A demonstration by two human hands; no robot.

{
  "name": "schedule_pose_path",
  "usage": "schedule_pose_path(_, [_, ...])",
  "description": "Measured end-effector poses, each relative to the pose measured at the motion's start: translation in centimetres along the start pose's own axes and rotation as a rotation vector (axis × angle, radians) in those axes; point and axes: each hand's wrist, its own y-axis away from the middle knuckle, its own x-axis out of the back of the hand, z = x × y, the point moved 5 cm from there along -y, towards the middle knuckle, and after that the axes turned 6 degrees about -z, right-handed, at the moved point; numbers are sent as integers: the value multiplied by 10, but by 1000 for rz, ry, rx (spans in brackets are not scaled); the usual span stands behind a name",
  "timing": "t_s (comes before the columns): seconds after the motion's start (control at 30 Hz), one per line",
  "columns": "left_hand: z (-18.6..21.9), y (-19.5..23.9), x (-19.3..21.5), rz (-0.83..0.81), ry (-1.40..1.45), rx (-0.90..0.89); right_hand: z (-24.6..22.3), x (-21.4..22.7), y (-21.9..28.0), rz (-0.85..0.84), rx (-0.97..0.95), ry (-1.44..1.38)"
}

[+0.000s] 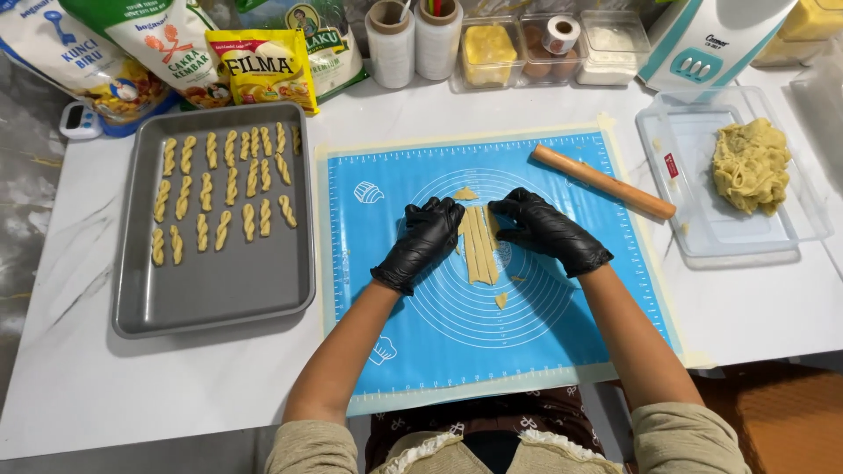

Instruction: The person rolls a piece of dough into a flat sheet using a rolling pin on a blue silicone mat. They then cut the sheet into strips, twist each strip into a spiral shape, and place the finished pieces onto a metal baking tray. The process is repeated with additional dough pieces.

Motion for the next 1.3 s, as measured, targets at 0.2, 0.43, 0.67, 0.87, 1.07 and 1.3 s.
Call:
schedule_pose_path(0.2, [-55, 21, 2, -68, 1031, 275, 2, -17, -8, 8, 80, 8])
schedule_pose_path(0.43, [-79, 83, -43, 32, 1751, 570, 22, -16, -9, 28, 107, 23])
schedule_pose_path(0.67, [-67, 114, -21, 408, 3163, 604, -33, 65, -21, -44, -59, -582])
schedule_pose_path(0.87, [-64, 126, 4, 470, 3158, 516, -63, 47, -77, -190, 17, -158])
schedule_pose_path(1.07, [-55, 78, 101, 280, 2250, 196, -37, 12, -98, -32, 215, 155])
schedule_pose_path(1.3, [3, 44, 140, 457, 1069, 343, -9, 105, 24, 264, -4, -669])
